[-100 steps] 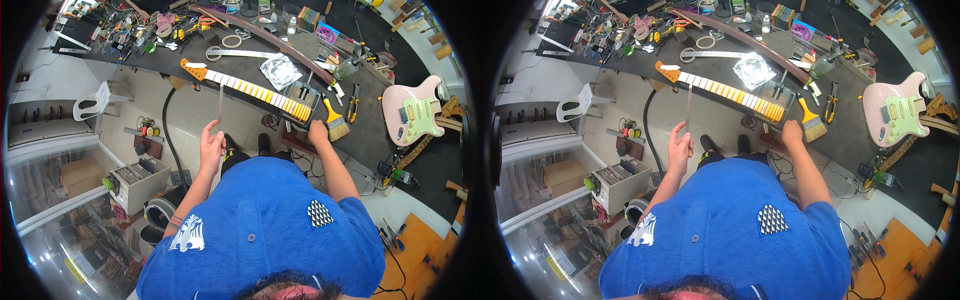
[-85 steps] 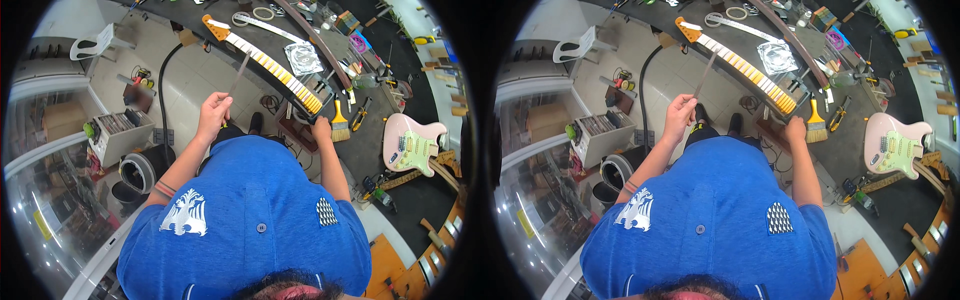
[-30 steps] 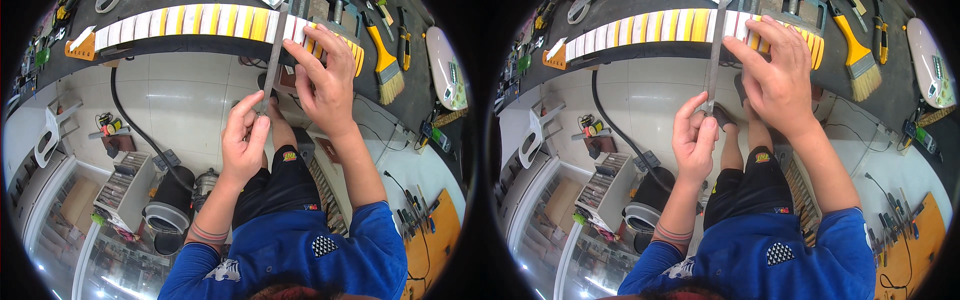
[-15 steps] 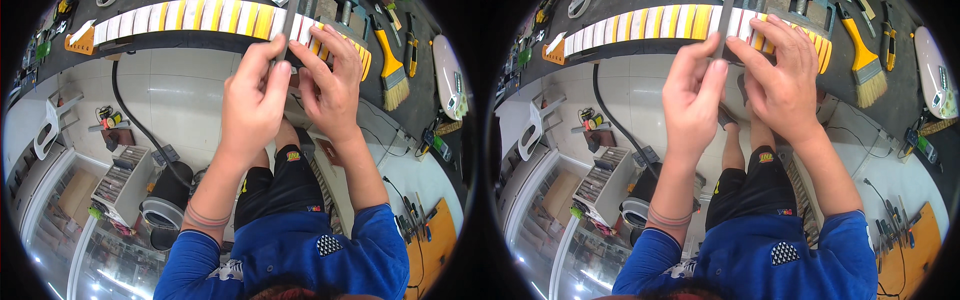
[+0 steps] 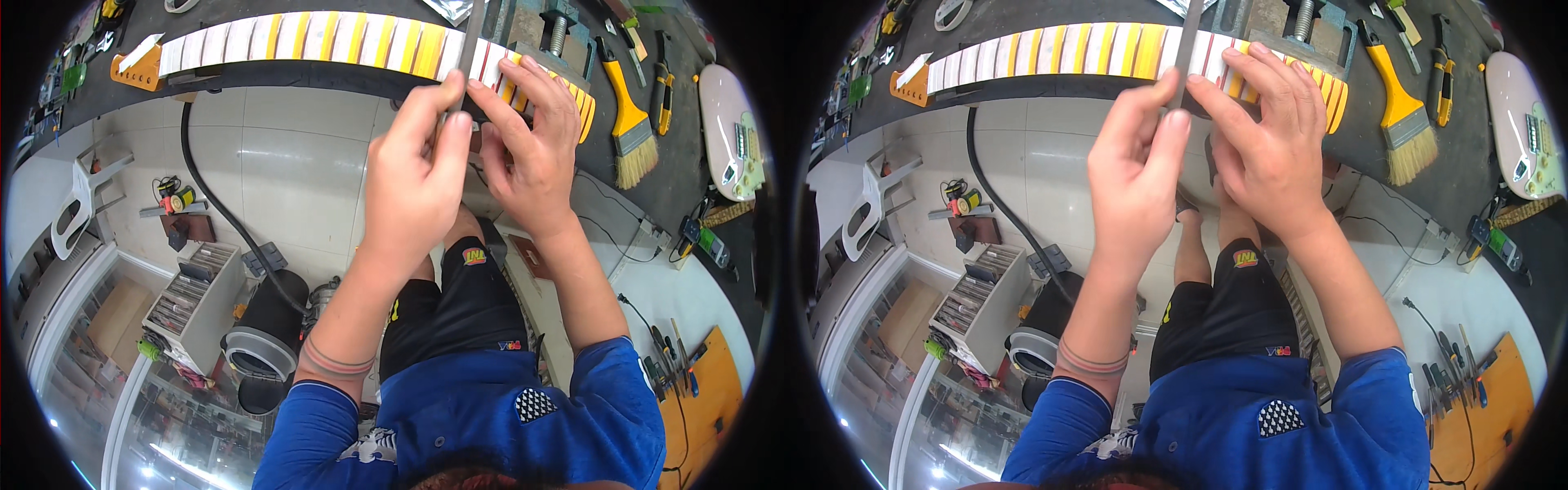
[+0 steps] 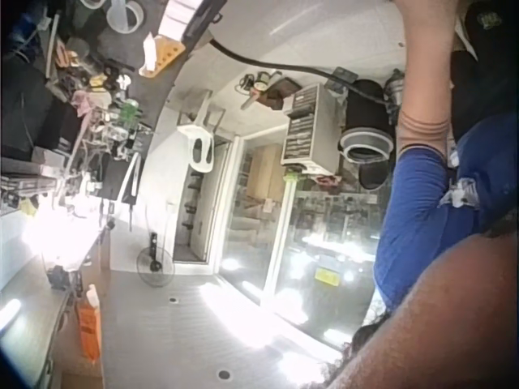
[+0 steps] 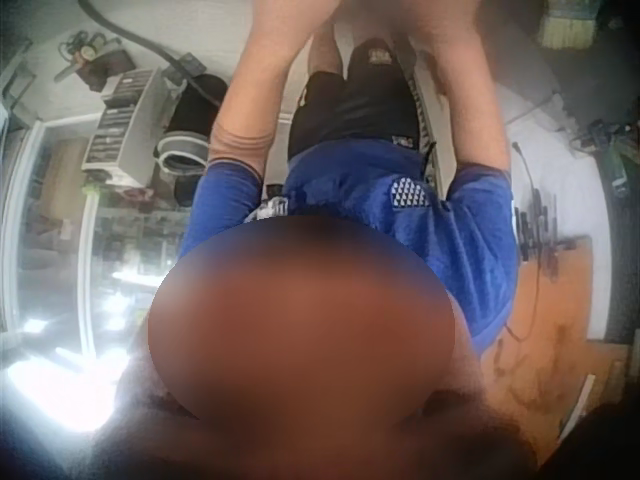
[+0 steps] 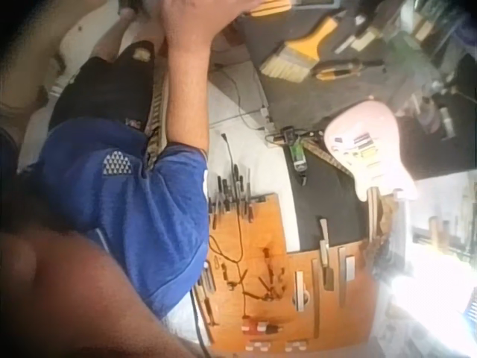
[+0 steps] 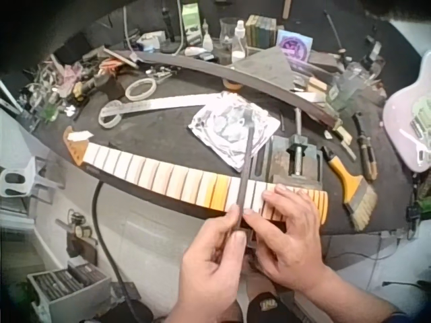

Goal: The person uses a file to smooth the edges of the frets on a guitar neck, moving the tool back and forth along the side of the neck and occasionally picking up small metal components.

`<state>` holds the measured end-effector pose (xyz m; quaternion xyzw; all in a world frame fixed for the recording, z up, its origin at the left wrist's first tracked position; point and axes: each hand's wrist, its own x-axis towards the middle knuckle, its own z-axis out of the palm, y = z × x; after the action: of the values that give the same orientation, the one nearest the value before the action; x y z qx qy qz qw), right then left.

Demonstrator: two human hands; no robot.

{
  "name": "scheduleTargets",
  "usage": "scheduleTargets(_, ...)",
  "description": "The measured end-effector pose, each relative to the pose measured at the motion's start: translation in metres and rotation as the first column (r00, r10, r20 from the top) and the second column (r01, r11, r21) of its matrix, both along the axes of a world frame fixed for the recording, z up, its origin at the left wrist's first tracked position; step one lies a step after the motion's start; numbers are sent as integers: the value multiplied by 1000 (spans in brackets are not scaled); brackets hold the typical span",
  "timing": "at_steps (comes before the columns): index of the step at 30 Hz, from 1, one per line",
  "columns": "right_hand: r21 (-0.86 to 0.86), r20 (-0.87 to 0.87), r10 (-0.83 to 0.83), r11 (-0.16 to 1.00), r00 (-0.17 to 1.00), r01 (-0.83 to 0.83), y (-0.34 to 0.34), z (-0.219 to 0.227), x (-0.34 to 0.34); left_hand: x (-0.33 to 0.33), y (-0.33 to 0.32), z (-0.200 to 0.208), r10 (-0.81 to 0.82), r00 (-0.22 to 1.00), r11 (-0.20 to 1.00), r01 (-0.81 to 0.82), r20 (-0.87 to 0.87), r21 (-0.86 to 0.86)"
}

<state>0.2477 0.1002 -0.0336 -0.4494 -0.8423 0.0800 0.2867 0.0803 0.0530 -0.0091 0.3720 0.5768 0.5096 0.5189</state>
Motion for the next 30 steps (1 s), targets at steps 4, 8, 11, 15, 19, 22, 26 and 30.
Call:
scheduleTargets(4,-22,35,-14,1000,999,14,-2,1,7,3,-42,-6,5,1000,1000,-4,26,-17)
scheduleTargets(8,-40,76,-7,999,997,10,-2,8,7,-13,-129,-1,-68,987,998,68,-144,-7)
scheduleTargets(11,-54,98,5,999,995,0,-2,6,6,-9,-95,-4,-48,986,998,52,-162,25)
scheduleTargets(15,-44,37,-42,998,998,43,-2,3,-1,2,2,-5,-3,995,999,6,-101,33)
scheduleTargets(19,-49,50,-50,997,998,52,-1,3,6,-2,-31,-5,-44,988,998,49,-151,31)
scheduleTargets(22,-70,58,-51,996,997,55,-3,3,5,-11,-112,3,-63,985,998,62,-162,-13)
scheduleTargets(26,-93,53,-38,995,998,43,-3,6,5,-9,-86,8,-56,958,998,61,-282,8)
scheduleTargets(30,-69,36,-41,997,999,43,-1,3,2,2,11,6,-3,975,996,24,-220,90)
